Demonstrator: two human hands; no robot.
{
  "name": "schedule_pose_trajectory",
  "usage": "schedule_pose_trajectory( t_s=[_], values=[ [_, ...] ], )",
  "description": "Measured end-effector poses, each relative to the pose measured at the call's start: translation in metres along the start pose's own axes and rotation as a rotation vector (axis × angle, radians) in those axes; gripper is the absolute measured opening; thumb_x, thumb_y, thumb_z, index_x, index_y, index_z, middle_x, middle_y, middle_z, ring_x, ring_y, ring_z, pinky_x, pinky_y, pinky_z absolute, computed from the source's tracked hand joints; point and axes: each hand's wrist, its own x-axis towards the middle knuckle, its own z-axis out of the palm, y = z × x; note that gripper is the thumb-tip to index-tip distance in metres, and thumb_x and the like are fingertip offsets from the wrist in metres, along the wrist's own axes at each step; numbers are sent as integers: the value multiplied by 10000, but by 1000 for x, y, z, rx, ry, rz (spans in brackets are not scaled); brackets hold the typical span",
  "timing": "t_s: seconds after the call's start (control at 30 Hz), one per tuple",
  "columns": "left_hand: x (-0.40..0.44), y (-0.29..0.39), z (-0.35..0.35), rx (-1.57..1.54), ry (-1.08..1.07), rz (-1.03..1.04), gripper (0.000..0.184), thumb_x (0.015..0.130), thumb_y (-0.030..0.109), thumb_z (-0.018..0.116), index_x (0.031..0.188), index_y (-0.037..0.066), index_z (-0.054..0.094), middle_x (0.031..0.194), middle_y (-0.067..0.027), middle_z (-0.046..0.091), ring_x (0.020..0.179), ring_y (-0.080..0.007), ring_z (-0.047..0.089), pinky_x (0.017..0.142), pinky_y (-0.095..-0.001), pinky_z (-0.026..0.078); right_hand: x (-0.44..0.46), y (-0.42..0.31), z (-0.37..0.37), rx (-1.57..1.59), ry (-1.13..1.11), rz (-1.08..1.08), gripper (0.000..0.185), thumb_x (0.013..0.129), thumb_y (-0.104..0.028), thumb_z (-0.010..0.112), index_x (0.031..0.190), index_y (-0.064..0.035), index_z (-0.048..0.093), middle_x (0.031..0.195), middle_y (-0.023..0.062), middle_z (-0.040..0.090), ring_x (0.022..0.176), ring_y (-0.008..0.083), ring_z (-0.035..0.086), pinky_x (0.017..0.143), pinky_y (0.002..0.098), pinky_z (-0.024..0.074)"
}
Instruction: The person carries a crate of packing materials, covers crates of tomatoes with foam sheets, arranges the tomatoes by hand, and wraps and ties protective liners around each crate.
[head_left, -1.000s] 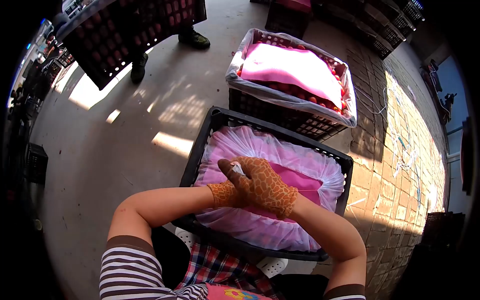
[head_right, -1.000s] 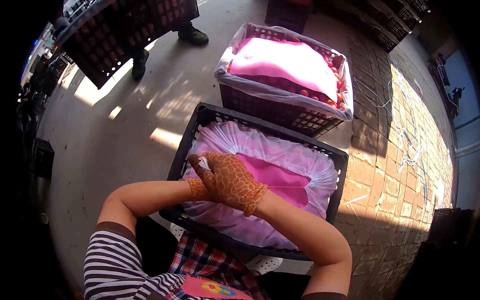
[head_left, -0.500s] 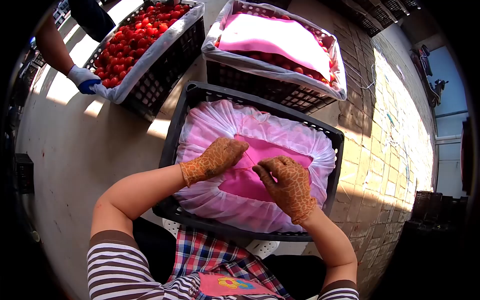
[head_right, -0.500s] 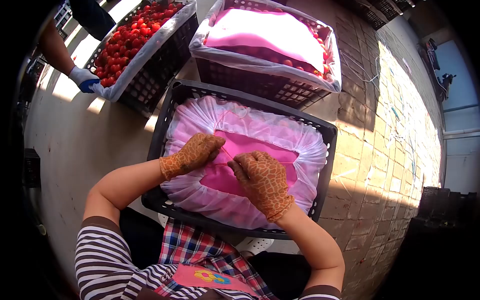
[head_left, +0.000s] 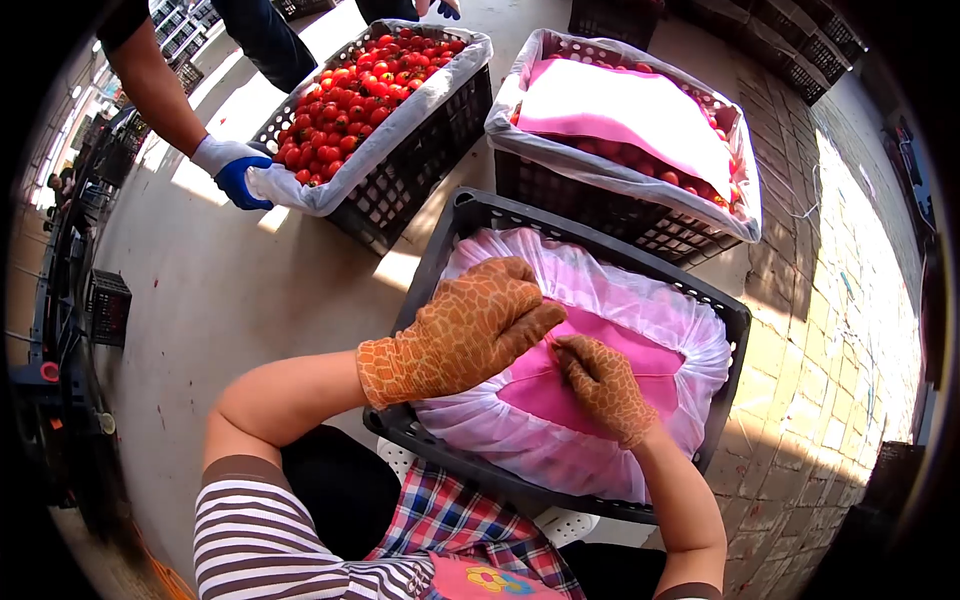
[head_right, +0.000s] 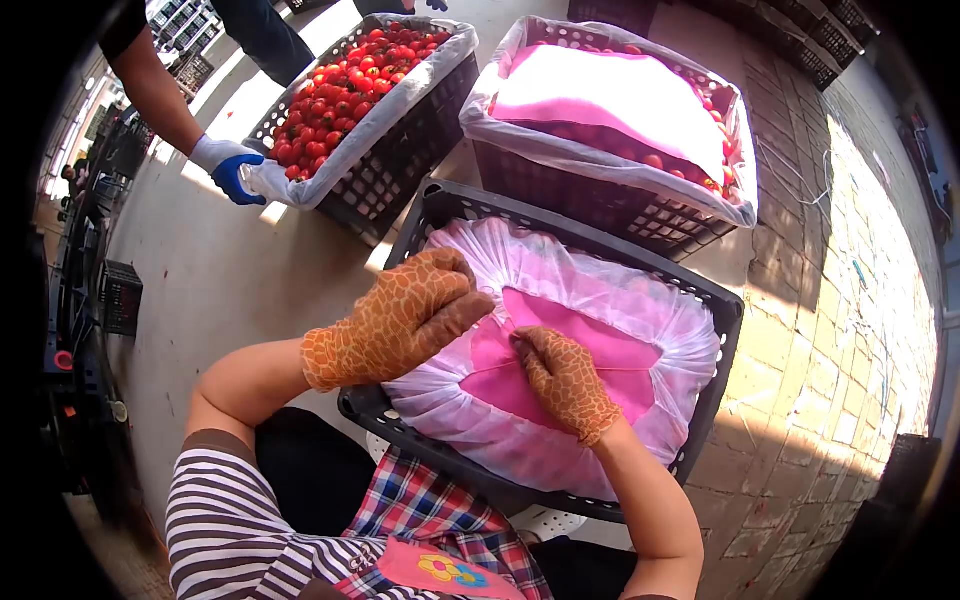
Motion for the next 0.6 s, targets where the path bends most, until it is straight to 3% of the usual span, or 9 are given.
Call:
schedule_pose_trajectory(
  t_s=[0.03, 0.1, 0.13, 0.2, 0.27, 0.37, 0.4, 0.5, 0.6],
  values=[
    [17, 10, -10, -5, 2, -3, 432, 940, 403, 488, 725, 33, 544, 612, -40, 499, 584, -140, 510, 527, -285, 407, -6, -7, -5, -94, -35, -179, 226, 903, -182, 541, 1023, -2, 604, 833, 158, 628, 795, 324, 605, 745, 345, 473],
    [54, 29, -15, -446, -521, -364, 436, 937, 393, 500, 716, 24, 574, 663, -25, 541, 662, -137, 528, 560, -280, 431, -7, -13, -6, -184, -76, -390, 224, 910, -185, 527, 1013, 0, 601, 917, 154, 624, 897, 281, 596, 803, 326, 448],
    [65, 23, 2, -884, -607, -574, 441, 917, 419, 525, 979, -10, 601, 853, -73, 585, 799, -163, 553, 637, -285, 472, -5, -12, -7, -186, -80, -397, 224, 910, -185, 527, 1013, 0, 601, 917, 154, 624, 897, 281, 596, 803, 326, 448],
    [76, 22, 24, -1269, -272, -418, 652, 863, 488, 576, 1279, 3, 443, 1094, -137, 551, 864, -181, 560, 694, -283, 490, -2, -2, -10, 222, -116, -4, 239, 929, -205, 505, 1004, 1, 600, 893, 109, 629, 867, 213, 592, 792, 314, 450],
    [70, -4, 15, -715, -246, -439, 883, 788, 536, 643, 1400, 26, 260, 1250, -174, 478, 930, -204, 570, 760, -303, 499, 10, 8, -17, 308, -129, 40, 262, 950, -225, 474, 984, -1, 606, 880, 70, 623, 844, 151, 569, 776, 299, 446],
    [26, -10, 22, -12, -505, -95, 966, 635, 578, 738, 1345, 31, 379, 1235, -209, 503, 1004, -282, 591, 847, -364, 476, 1, 10, -28, 378, -196, 126, 294, 958, -247, 464, 988, -4, 625, 873, 59, 617, 817, 130, 557, 757, 277, 443],
    [18, 2, 25, -8, -635, -233, 860, 679, 511, 729, 1327, 45, 408, 1205, -217, 518, 1004, -320, 587, 837, -390, 478, 3, 7, -27, 355, -173, 79, 296, 953, -251, 473, 998, -8, 637, 854, 47, 610, 796, 114, 546, 744, 264, 442],
    [-13, -10, 52, 163, -466, -115, 598, 789, 364, 658, 1259, 46, 471, 1079, -186, 578, 933, -314, 605, 768, -403, 496, 8, 3, -29, 361, -213, 85, 303, 944, -258, 493, 1013, -12, 655, 828, 26, 602, 773, 90, 533, 723, 244, 440],
    [-23, -7, 53, 394, -556, 39, 311, 845, 214, 565, 1116, 62, 553, 909, -125, 613, 823, -286, 622, 684, -404, 503, 6, -6, -30, 438, -221, 220, 265, 917, -212, 540, 1022, 0, 660, 825, 16, 617, 773, 82, 548, 712, 229, 447]
  ],
)
